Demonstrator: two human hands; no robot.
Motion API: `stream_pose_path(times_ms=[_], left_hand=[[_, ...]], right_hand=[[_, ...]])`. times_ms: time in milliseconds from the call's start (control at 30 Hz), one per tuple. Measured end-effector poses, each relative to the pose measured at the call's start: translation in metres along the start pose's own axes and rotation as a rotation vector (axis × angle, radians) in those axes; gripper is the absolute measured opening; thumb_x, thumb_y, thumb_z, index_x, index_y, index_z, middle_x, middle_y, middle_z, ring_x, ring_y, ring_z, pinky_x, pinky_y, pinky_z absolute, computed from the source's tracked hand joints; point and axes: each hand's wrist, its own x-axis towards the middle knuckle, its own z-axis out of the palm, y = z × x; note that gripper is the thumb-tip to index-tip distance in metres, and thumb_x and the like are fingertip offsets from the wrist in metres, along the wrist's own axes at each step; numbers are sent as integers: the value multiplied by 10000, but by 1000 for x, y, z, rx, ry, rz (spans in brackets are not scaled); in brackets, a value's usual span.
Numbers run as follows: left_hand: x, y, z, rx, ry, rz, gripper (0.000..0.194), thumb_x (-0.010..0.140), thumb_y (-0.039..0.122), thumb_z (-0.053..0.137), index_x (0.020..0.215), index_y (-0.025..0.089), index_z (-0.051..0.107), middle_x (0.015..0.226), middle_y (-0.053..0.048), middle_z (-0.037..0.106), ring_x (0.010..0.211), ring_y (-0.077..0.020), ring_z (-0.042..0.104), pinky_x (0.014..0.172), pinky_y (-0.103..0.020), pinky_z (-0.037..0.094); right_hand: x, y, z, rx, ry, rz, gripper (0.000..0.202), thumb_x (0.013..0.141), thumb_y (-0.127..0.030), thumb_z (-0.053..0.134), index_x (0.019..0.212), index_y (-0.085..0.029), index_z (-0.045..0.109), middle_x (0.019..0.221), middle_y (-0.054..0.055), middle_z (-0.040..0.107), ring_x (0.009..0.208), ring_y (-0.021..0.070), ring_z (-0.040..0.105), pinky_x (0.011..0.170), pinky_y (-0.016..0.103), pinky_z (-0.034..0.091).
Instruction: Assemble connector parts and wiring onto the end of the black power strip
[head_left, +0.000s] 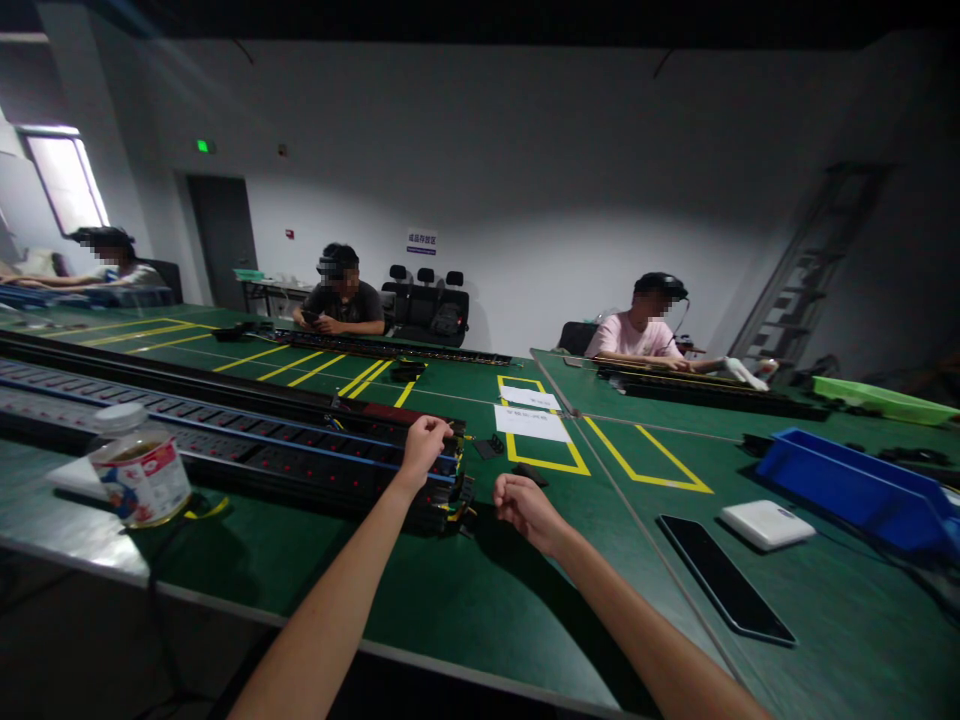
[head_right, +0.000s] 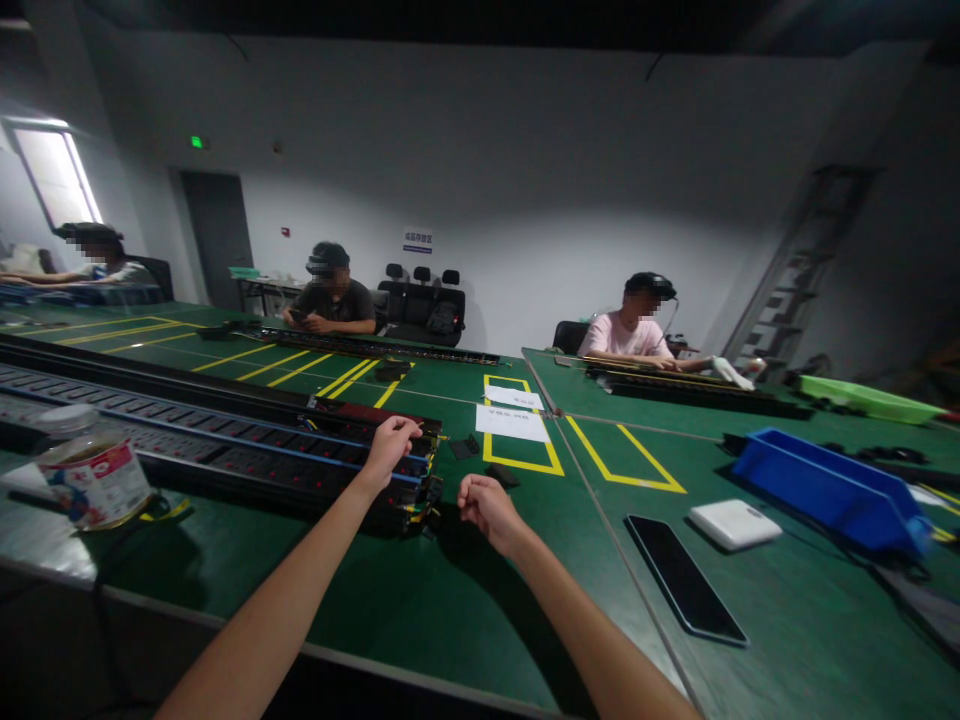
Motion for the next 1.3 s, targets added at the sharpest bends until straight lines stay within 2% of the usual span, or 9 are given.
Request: stream_pose_path(times_ms=[467, 733, 967, 1300], left_hand=[[4, -4, 2, -27, -3, -32, 83, 784, 222, 611, 803, 160, 560, 762, -68, 730, 420, -44, 421, 417, -180, 296], [6, -6, 1, -53, 0, -45, 177, 790, 217, 620, 939, 125, 643, 804, -89, 746, 436, -48, 430, 433, -185, 312], [6, -5, 0, -63, -14, -45, 198, 789, 303, 649, 860, 119, 660, 825, -98, 747, 440, -41, 422, 434, -186, 303], [4, -3, 0, -73, -17, -57, 127, 776, 246, 604, 814, 132, 643, 813, -89, 746, 434, -38, 423, 434, -176, 306]], right_hand=[[1, 1, -1, -8, -6, -4, 58, 547, -181, 529, 604, -188, 535, 555, -28, 559, 437, 81, 485, 426, 187, 266], [-3, -4, 3, 2, 2, 5, 53, 536, -182, 533, 588, -187, 544, 547, -26, 560, 432, 84, 488, 419, 189, 256], [-3, -4, 2, -3, -2, 8, 60, 544, -171, 525, 599, -188, 544, 555, -24, 570, 433, 81, 482, 420, 192, 265], [-2, -3, 3, -15, 2, -1, 38, 565, -183, 549, 599, -189, 532, 552, -34, 553, 438, 78, 487, 432, 190, 292]])
